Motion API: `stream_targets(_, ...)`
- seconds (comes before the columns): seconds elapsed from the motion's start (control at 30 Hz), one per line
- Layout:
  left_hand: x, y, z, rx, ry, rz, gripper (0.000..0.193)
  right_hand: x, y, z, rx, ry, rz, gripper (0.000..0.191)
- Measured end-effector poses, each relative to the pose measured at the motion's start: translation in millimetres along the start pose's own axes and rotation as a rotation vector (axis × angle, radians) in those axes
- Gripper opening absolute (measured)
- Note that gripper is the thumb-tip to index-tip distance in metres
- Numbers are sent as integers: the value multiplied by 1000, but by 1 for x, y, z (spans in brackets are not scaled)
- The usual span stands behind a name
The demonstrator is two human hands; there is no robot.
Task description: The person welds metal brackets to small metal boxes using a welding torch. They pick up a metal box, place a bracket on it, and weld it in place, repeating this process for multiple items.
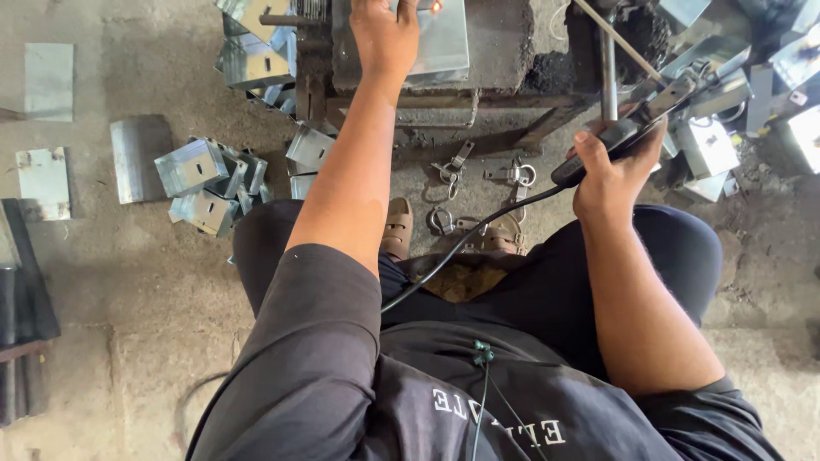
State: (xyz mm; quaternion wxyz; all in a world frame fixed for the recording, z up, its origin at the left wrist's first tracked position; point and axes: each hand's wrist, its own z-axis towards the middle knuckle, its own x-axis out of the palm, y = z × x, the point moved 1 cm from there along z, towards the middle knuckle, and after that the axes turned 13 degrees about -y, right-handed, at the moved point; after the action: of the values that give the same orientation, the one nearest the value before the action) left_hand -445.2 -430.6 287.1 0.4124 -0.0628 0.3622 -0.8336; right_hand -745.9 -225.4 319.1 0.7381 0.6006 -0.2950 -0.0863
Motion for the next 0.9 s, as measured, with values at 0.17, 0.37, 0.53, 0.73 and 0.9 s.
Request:
stream_targets(0.17, -10, -16, 12, 27, -52, 46, 16, 7, 6, 5, 3, -20, 1, 52)
stream_targets(0.37, -50, -58, -33, -295, -29, 369, 72, 5, 6, 17, -5, -28, 89, 50)
stream_targets(0.53, -52, -121, -65, -538, 365, 606, 124, 1, 3, 20, 56, -81, 174, 52)
stream_targets(0.73, -52, -133, -63, -668, 360, 647, 114, -16, 5, 20, -45, -76, 132, 53)
stream_targets(0.9, -68, -105, -46, -1149, -112, -741, 94, -34, 9, 36, 126, -204, 248, 57)
